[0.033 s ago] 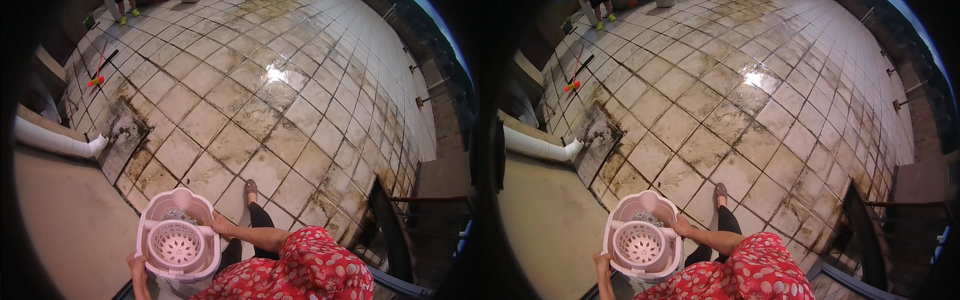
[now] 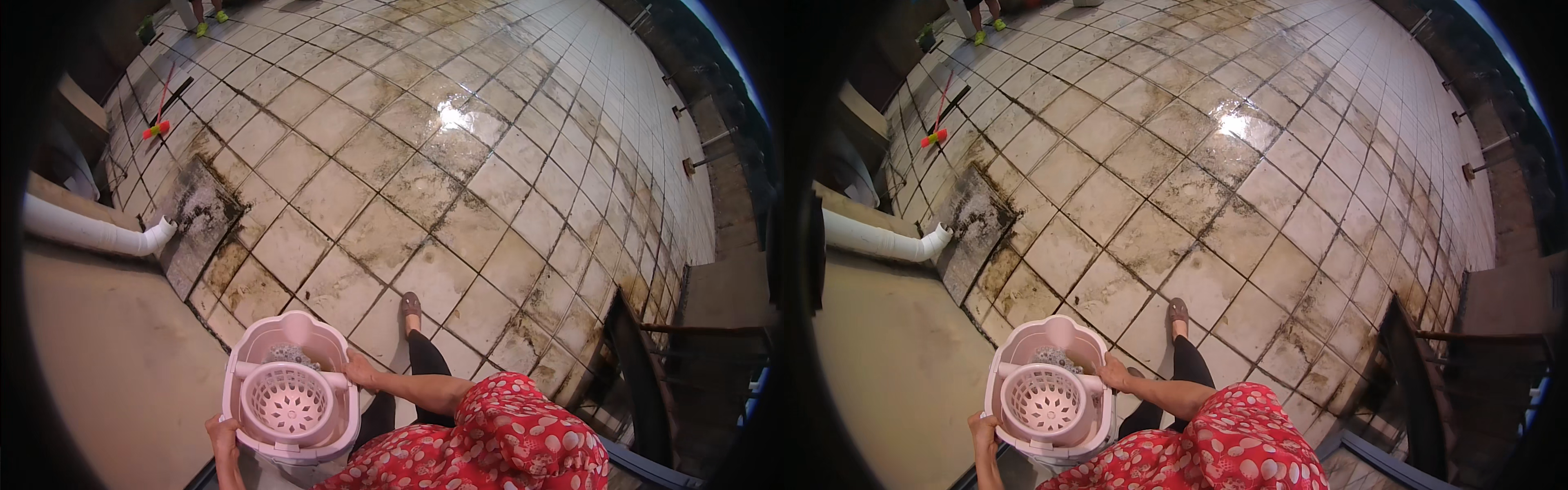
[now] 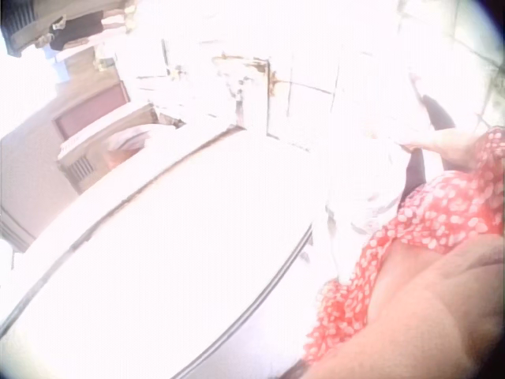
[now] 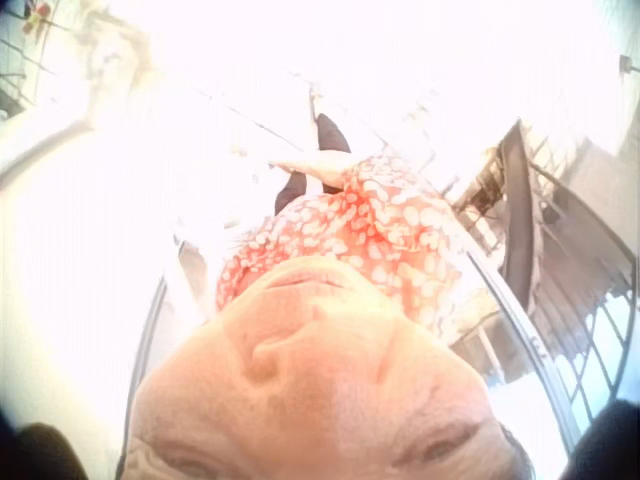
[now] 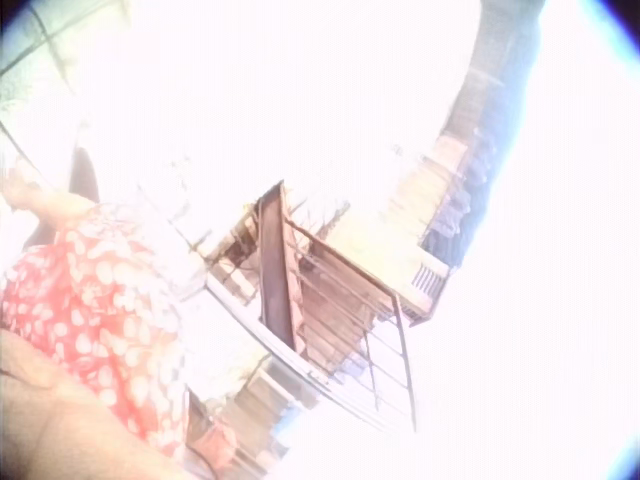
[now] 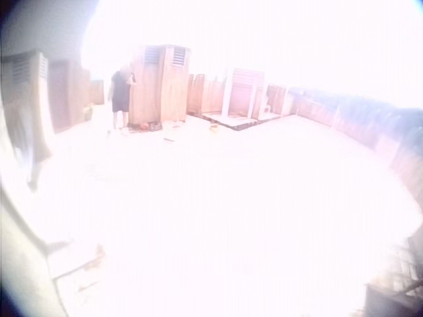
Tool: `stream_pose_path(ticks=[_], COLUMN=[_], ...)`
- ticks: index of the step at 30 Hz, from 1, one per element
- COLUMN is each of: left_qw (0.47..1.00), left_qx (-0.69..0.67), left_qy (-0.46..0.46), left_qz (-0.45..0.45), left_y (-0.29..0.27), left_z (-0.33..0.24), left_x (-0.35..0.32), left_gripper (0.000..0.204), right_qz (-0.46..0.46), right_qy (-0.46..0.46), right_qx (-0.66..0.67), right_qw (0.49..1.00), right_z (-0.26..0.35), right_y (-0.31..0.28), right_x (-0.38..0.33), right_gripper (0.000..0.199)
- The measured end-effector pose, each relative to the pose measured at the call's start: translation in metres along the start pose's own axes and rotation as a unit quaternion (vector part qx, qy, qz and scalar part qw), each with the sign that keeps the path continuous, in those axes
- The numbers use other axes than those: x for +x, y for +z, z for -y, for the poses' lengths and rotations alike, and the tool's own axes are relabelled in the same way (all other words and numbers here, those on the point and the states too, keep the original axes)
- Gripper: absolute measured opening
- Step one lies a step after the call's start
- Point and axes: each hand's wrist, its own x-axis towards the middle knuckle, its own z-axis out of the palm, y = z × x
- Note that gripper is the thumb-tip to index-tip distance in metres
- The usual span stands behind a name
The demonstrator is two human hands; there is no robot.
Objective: The person cleans a tiled floor using a red squeegee and a pink broom. They move a pink bucket with a strainer to pour water onto the floor, then use the broom to scrub the tiles and the squeegee to push the water toward a drain.
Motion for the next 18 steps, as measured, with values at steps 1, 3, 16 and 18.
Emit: stream_pose_path(ticks=[1,3,16,18], left_qw=[1.000,0.999,0.978,0.984], left_qx=[0.001,0.022,0.122,0.043], left_qy=[-0.005,-0.028,0.046,0.083], left_qz=[-0.012,-0.015,0.160,0.154], left_y=[0.009,0.037,0.427,0.444], left_z=[-0.002,-0.019,-0.188,-0.182], left_x=[0.006,0.019,0.150,0.159], left_gripper=[0.018,0.017,0.012,0.017], right_qz=[0.018,0.028,-0.259,-0.316], right_qy=[0.034,0.081,0.008,-0.059], right_qx=[0.014,0.049,-0.027,-0.049], right_qw=[0.999,0.995,0.966,0.946], right_z=[0.001,-0.016,-0.059,-0.016], right_y=[0.000,-0.009,-0.320,-0.358], right_x=[0.004,0.029,0.243,0.248], right_gripper=[0.041,0.043,0.031,0.024])
